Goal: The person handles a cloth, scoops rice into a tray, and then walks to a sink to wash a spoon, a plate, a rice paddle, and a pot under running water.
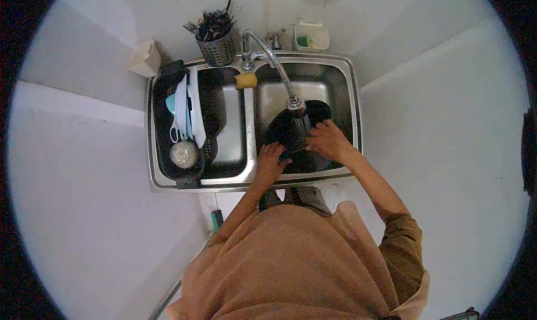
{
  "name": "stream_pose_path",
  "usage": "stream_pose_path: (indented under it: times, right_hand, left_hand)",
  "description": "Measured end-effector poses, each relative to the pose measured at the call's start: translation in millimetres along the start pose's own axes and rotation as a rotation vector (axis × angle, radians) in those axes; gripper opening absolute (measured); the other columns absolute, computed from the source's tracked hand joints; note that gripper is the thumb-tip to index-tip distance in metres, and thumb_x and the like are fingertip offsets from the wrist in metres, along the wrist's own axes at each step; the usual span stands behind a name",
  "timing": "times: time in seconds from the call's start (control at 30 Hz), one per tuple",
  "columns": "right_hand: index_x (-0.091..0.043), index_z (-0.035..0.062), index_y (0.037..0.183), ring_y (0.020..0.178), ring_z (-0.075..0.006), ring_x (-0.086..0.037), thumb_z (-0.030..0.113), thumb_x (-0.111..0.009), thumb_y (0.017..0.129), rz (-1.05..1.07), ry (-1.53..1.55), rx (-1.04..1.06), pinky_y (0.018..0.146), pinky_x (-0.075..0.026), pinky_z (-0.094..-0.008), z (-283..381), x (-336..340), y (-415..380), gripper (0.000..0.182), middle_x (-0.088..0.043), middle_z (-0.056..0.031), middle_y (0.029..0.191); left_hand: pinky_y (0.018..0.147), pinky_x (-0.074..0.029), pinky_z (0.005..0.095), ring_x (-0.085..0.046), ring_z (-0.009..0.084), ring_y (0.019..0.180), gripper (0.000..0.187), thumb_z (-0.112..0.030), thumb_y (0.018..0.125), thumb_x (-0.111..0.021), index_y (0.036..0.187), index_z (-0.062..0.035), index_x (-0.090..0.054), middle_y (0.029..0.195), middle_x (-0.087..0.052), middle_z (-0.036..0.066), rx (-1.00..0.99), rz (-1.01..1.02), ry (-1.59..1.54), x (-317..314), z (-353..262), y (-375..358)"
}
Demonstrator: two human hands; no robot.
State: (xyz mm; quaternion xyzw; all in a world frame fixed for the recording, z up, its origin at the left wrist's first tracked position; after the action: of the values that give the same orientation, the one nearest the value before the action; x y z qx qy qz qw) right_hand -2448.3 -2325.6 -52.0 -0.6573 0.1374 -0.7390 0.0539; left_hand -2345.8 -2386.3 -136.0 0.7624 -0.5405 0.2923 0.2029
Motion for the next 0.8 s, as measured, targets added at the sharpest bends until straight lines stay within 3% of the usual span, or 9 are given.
stream_pose_path:
  times: [0.2, 0.3, 0.4, 0.5, 0.57, 0.6, 0.7, 0.77, 0.8]
  right_hand:
    - [-0.063, 0.0167, 0.086, 0.097, -0.0255, -0.048, 0.025, -0.055, 0.072, -0.281, -0.033, -0.137, 0.093, -0.031, -0.0455, -41, -33, -17, 0.018, -0.057, -0.0057, 0.096]
    - [-0.063, 0.0159, 0.090, 0.099, -0.0233, -0.048, 0.018, -0.061, 0.067, -0.356, 0.018, -0.239, 0.093, -0.032, -0.0433, -54, -60, -22, 0.023, -0.057, -0.0049, 0.091]
    - [-0.063, 0.0131, 0.092, 0.098, -0.0253, -0.051, 0.016, -0.060, 0.072, -0.549, 0.143, -0.368, 0.090, -0.038, -0.0404, -51, -67, -30, 0.020, -0.058, -0.0061, 0.096]
    - [-0.059, 0.0064, 0.098, 0.093, -0.0280, -0.055, 0.014, -0.055, 0.079, -0.627, 0.834, -0.700, 0.083, -0.044, -0.0385, -67, -98, -36, 0.021, -0.058, -0.0099, 0.099]
    - [-0.055, 0.0017, 0.101, 0.091, -0.0294, -0.057, 0.015, -0.052, 0.082, -0.731, 1.545, -0.735, 0.082, -0.046, -0.0381, -69, -125, -28, 0.024, -0.058, -0.0133, 0.099]
    - [-0.053, -0.0007, 0.103, 0.090, -0.0301, -0.058, 0.016, -0.050, 0.084, -0.770, 1.903, -0.730, 0.082, -0.046, -0.0380, -67, -137, -20, 0.025, -0.058, -0.0149, 0.099]
    - [-0.046, -0.0049, 0.110, 0.101, -0.0325, -0.053, 0.017, -0.047, 0.085, -0.764, 2.319, -0.530, 0.091, -0.042, -0.0405, -60, -152, 7, 0.033, -0.054, -0.0200, 0.106]
    - [-0.043, -0.0052, 0.114, 0.106, -0.0339, -0.049, 0.019, -0.045, 0.086, -0.674, 1.650, -0.295, 0.095, -0.039, -0.0418, -61, -147, 32, 0.036, -0.051, -0.0207, 0.111]
    - [-0.043, -0.0036, 0.115, 0.106, -0.0335, -0.049, 0.018, -0.044, 0.087, -0.629, 1.725, -0.258, 0.095, -0.039, -0.0415, -55, -148, 45, 0.035, -0.051, -0.0200, 0.112]
  left_hand:
    - [0.098, -0.024, 0.0527, -0.044, 0.0299, 0.106, 0.041, -0.022, 0.072, -0.064, 0.110, -0.0097, -0.051, 0.105, -0.054, 0.012, -0.016, 0.043, 0.222, -33, 7, 35]
    - [0.099, -0.020, 0.0550, -0.046, 0.0269, 0.105, 0.038, -0.021, 0.071, -0.064, 0.106, -0.0114, -0.053, 0.101, -0.055, 0.009, -0.035, 0.069, 0.336, -39, 4, 49]
    - [0.100, -0.016, 0.0575, -0.046, 0.0253, 0.103, 0.038, -0.019, 0.068, -0.065, 0.104, -0.0128, -0.054, 0.100, -0.055, 0.006, -0.062, 0.080, 0.402, -46, 1, 54]
    - [0.099, -0.018, 0.0562, -0.046, 0.0261, 0.103, 0.038, -0.017, 0.066, -0.066, 0.102, -0.0127, -0.054, 0.099, -0.056, 0.006, -0.086, 0.025, 0.427, -50, 3, 53]
    - [0.099, -0.021, 0.0534, -0.046, 0.0270, 0.103, 0.037, -0.016, 0.066, -0.066, 0.101, -0.0114, -0.055, 0.097, -0.056, 0.008, -0.091, 0.007, 0.396, -59, 6, 51]
    - [0.099, -0.023, 0.0517, -0.046, 0.0274, 0.103, 0.036, -0.015, 0.066, -0.065, 0.100, -0.0103, -0.055, 0.097, -0.056, 0.009, -0.089, 0.014, 0.360, -65, 7, 49]
    - [0.097, -0.027, 0.0478, -0.045, 0.0295, 0.105, 0.035, -0.014, 0.068, -0.063, 0.102, -0.0069, -0.055, 0.100, -0.054, 0.013, -0.072, 0.010, 0.192, -84, 20, 52]
    - [0.097, -0.028, 0.0471, -0.044, 0.0310, 0.107, 0.036, -0.013, 0.069, -0.061, 0.104, -0.0050, -0.054, 0.104, -0.053, 0.015, -0.058, -0.024, 0.171, -97, 34, 51]
    - [0.097, -0.028, 0.0474, -0.044, 0.0317, 0.107, 0.037, -0.012, 0.070, -0.060, 0.106, -0.0044, -0.054, 0.107, -0.052, 0.016, -0.051, -0.053, 0.215, -101, 37, 50]
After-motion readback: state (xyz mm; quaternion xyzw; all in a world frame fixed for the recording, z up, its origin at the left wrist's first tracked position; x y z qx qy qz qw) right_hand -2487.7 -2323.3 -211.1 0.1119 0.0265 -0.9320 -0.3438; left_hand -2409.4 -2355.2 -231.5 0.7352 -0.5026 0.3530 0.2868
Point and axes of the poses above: each hand's wrist, its own y-axis towards the middle knuckle, its own x-axis out of the back of the hand, z = x × y, the point moved 9 cm from there along y, towards the middle knuckle
